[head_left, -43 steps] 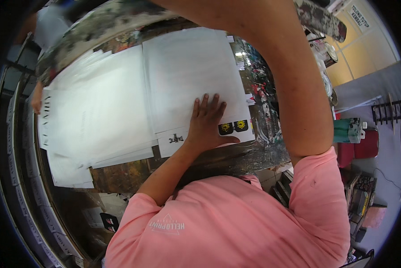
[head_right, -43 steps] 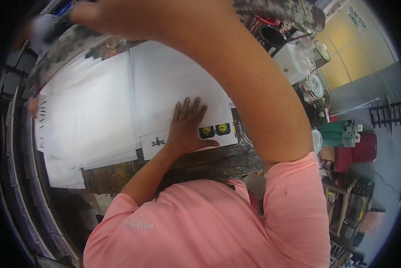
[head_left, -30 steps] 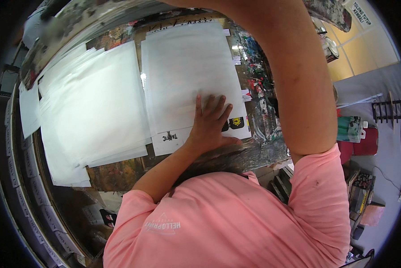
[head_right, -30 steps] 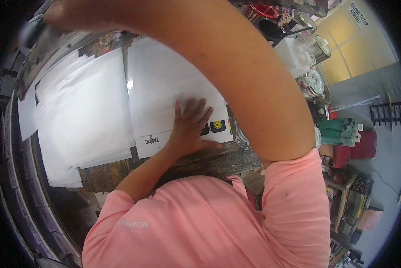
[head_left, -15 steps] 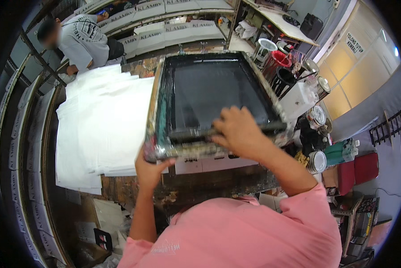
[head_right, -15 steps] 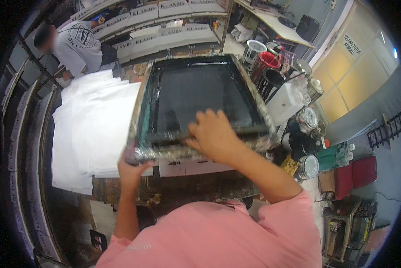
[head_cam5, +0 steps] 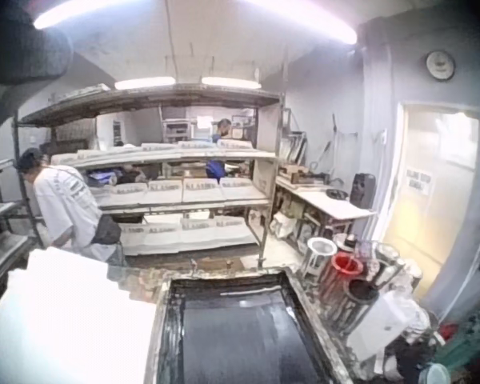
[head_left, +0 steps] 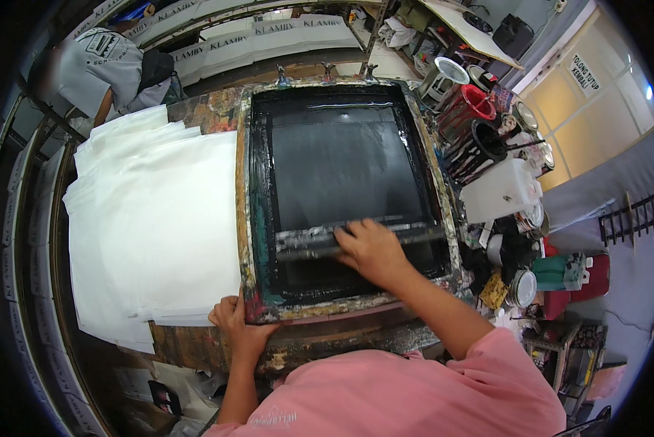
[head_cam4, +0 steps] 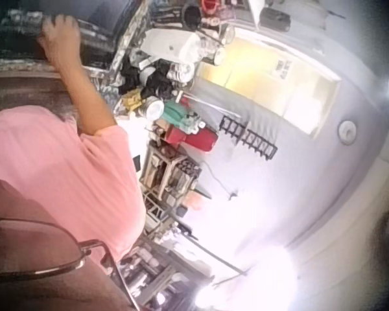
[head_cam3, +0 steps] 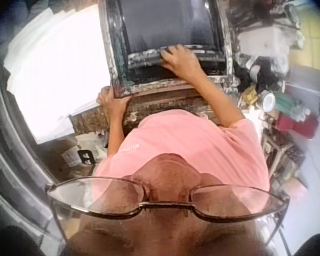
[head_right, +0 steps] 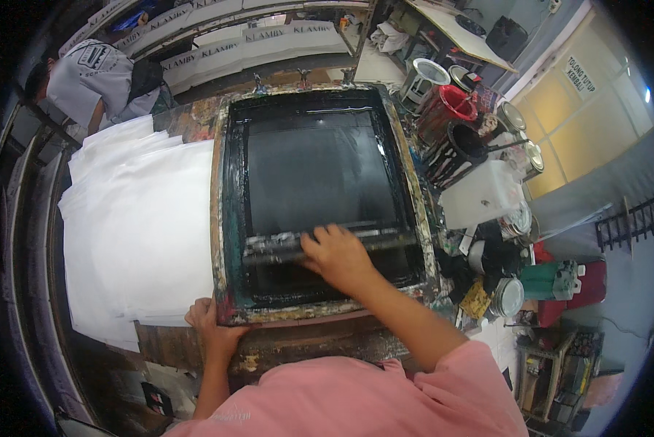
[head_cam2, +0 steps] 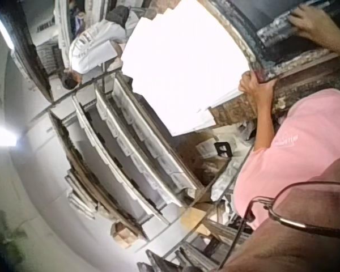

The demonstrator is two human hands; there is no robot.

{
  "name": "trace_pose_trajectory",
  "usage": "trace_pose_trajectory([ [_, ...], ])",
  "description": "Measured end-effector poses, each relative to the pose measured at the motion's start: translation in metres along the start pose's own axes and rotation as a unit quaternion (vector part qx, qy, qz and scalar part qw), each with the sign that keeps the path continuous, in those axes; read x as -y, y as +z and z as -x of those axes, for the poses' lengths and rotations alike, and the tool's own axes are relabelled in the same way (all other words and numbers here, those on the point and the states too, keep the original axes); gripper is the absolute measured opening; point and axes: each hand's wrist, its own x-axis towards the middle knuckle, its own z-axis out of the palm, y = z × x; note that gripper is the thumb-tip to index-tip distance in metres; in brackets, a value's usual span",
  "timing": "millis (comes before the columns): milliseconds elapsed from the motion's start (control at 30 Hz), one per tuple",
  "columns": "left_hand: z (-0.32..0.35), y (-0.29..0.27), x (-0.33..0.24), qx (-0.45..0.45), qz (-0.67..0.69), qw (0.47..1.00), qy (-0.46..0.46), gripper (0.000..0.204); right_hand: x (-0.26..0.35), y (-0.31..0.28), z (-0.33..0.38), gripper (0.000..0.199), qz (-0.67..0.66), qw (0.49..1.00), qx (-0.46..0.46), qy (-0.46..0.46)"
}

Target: The person repeatedly places white paper sheets under a screen printing frame, pulls a squeegee across the screen to transfer ink, and removes the printed sheets to a stack. The process is repeated continuously for multiple sheets.

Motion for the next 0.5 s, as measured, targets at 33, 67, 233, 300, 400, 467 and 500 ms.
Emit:
trace_pose_trajectory([
  [33,0.0,0.0,0.002,0.011,0.006,1.0,-0.003,0.11,-0.015,0.006,-0.021,0.054,0.012,1.0,0.013,0.007],
  [67,0.001,0.002,0.003,0.018,-0.002,1.0,-0.003,0.104,-0.029,0.012,-0.043,0.052,0.016,1.0,-0.023,-0.006],
  [233,0.004,0.005,0.009,-0.02,0.007,1.0,0.002,0.096,-0.102,0.041,-0.147,0.039,0.054,0.997,-0.06,-0.021],
  [300,0.004,0.005,0.009,-0.016,0.009,1.0,0.013,0.113,-0.127,0.048,-0.182,0.035,0.07,0.994,-0.076,-0.029],
  [400,0.004,0.004,0.008,-0.039,0.016,0.999,0.028,0.115,-0.146,0.037,-0.219,0.036,0.087,0.996,-0.006,-0.008],
  [467,0.005,0.003,0.007,-0.05,0.011,0.998,0.03,0.117,-0.147,0.01,-0.229,0.044,0.051,0.998,0.017,-0.04],
  [500,0.006,0.003,0.008,-0.061,0.01,0.997,0.037,0.118,-0.144,-0.009,-0.229,0.046,0.029,0.997,0.063,-0.041],
])
